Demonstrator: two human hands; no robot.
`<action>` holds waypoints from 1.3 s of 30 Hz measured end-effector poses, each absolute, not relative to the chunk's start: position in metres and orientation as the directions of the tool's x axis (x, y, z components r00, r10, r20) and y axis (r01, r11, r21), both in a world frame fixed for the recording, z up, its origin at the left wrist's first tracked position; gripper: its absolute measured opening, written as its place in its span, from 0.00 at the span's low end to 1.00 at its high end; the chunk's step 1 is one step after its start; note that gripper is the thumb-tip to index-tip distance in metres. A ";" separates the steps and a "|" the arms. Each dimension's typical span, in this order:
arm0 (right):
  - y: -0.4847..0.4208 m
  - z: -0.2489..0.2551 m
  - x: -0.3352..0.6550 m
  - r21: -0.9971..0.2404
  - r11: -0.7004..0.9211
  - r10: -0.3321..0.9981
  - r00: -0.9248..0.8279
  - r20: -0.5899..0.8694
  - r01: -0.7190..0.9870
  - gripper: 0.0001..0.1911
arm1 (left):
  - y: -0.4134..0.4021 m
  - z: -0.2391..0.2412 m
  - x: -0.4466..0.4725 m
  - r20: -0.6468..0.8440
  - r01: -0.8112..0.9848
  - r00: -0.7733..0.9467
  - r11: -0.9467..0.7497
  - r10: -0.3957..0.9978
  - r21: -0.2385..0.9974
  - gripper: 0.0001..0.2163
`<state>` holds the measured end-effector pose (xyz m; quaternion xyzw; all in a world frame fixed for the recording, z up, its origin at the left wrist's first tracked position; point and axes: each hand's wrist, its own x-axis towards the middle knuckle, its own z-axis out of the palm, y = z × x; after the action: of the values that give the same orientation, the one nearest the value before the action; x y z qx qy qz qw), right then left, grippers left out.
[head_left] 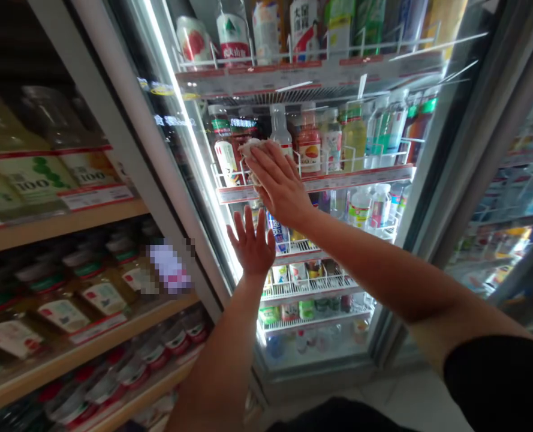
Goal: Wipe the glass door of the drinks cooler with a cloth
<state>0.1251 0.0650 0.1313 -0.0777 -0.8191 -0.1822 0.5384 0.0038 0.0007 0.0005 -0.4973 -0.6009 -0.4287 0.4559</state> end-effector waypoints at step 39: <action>0.118 0.115 0.209 0.368 0.872 -0.159 -0.524 0.836 0.323 0.33 | 0.002 0.003 0.005 0.986 0.977 -0.069 0.211 0.150 0.037 0.25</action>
<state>0.2088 0.1177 0.1150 -0.0490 -0.8369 -0.2485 0.4852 0.0045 0.0020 0.0025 -0.4692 -0.6005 -0.4173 0.4951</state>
